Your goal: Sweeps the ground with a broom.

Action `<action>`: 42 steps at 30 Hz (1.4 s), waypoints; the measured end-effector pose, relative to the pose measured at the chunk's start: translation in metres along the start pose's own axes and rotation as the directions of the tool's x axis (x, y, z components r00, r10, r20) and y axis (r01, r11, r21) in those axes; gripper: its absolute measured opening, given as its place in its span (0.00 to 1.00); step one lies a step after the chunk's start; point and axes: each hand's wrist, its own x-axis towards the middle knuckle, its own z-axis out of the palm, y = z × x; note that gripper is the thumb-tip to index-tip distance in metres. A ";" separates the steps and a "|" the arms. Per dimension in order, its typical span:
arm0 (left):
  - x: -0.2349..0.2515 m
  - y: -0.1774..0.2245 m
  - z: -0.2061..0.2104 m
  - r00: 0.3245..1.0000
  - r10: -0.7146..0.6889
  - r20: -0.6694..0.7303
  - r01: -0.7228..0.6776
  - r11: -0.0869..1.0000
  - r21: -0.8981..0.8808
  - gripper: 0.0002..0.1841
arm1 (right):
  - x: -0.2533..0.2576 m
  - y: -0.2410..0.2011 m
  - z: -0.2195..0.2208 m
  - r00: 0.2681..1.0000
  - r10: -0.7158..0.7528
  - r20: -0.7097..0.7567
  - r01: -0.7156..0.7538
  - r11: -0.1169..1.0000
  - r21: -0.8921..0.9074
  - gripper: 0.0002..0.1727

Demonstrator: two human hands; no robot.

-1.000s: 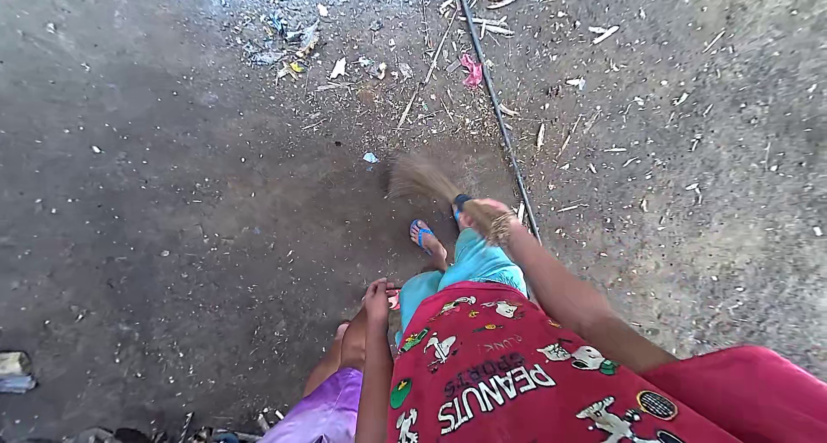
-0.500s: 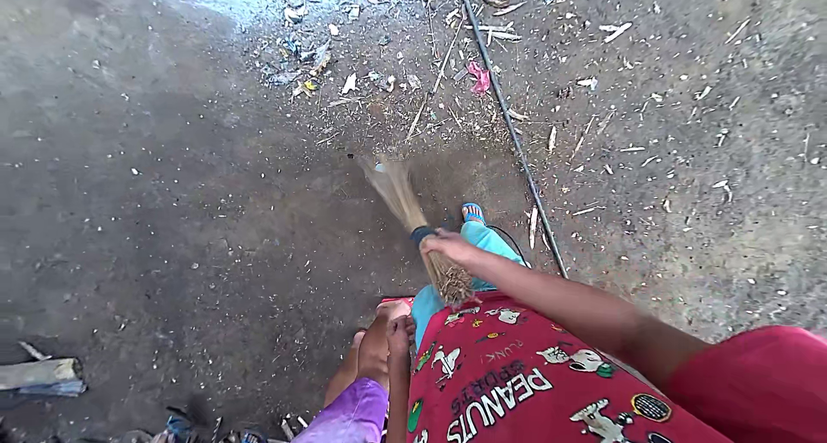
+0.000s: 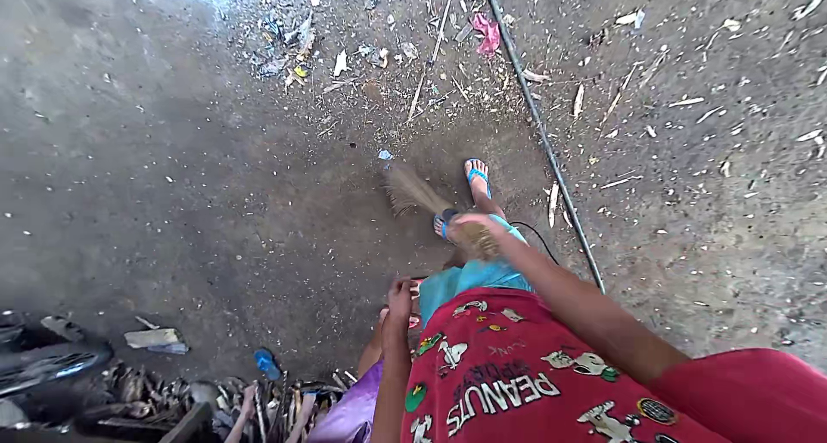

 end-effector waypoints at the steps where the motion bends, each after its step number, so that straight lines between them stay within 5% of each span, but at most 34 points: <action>1: 0.005 0.023 0.004 0.999 0.033 0.018 -0.033 0.999 0.020 0.20 | -0.015 -0.010 -0.038 0.999 -0.030 -0.019 0.032 0.996 0.087 0.15; 4: 0.020 0.087 0.026 0.988 0.130 0.080 -0.135 0.989 0.063 0.19 | -0.079 -0.053 -0.127 0.981 -0.041 -0.189 0.083 0.971 0.224 0.18; 8: 0.038 0.141 0.066 0.964 0.231 0.130 -0.238 0.971 0.038 0.19 | -0.136 -0.080 -0.193 0.940 -0.116 -0.320 0.216 0.931 0.294 0.23; 10: 0.036 0.157 0.082 0.948 0.269 0.168 -0.279 0.960 0.037 0.19 | -0.146 -0.095 -0.187 0.897 -0.122 -0.425 0.230 0.950 0.213 0.20; 12: 0.028 0.164 0.094 0.942 0.281 0.181 -0.290 0.957 0.023 0.19 | -0.153 -0.103 -0.155 0.804 -0.159 -0.572 0.157 0.986 -0.053 0.15; 13: 0.025 0.165 0.099 0.944 0.283 0.167 -0.289 0.957 0.010 0.19 | -0.155 -0.107 -0.134 0.788 -0.218 -0.575 0.112 0.970 -0.214 0.20; 17: 0.017 0.135 0.107 0.959 0.280 0.039 -0.276 0.957 -0.090 0.18 | -0.141 -0.132 -0.072 0.912 -0.178 -0.369 -0.028 0.872 -0.488 0.44; 20: 0.017 0.126 0.099 0.967 0.241 -0.087 -0.253 0.954 -0.162 0.17 | -0.100 -0.163 -0.048 0.988 0.042 -0.147 -0.090 0.936 -0.341 0.29; 22: 0.015 0.128 0.092 0.982 0.156 -0.106 -0.171 0.973 -0.153 0.18 | -0.067 -0.166 -0.035 0.976 0.193 0.101 -0.171 0.966 -0.191 0.16; 24: 0.013 0.129 0.088 0.989 0.095 -0.113 -0.109 0.986 -0.123 0.18 | -0.041 -0.156 -0.021 0.909 0.277 0.311 -0.256 0.961 -0.108 0.19; 26: 0.011 0.126 0.088 0.988 0.098 -0.117 -0.109 0.989 -0.096 0.18 | -0.029 -0.140 -0.008 0.890 0.284 0.356 -0.281 0.958 -0.060 0.18; 31: 0.019 0.151 0.091 0.988 0.139 -0.063 -0.140 0.990 -0.008 0.17 | -0.019 -0.137 -0.040 0.969 0.114 0.219 -0.152 0.975 0.165 0.19; 34: 0.023 0.176 0.085 0.984 0.174 0.035 -0.176 0.978 0.111 0.18 | -0.050 -0.174 -0.117 0.999 -0.054 -0.004 0.054 0.976 0.211 0.19; 38: 0.019 0.193 0.088 0.965 0.246 0.087 -0.252 0.965 0.072 0.19 | -0.106 -0.217 -0.217 0.982 -0.118 -0.148 0.141 0.978 0.156 0.27; 42: 0.021 0.178 0.087 0.972 0.200 0.127 -0.210 0.975 0.068 0.18 | -0.133 -0.224 -0.201 0.944 -0.123 -0.305 0.178 0.971 0.158 0.23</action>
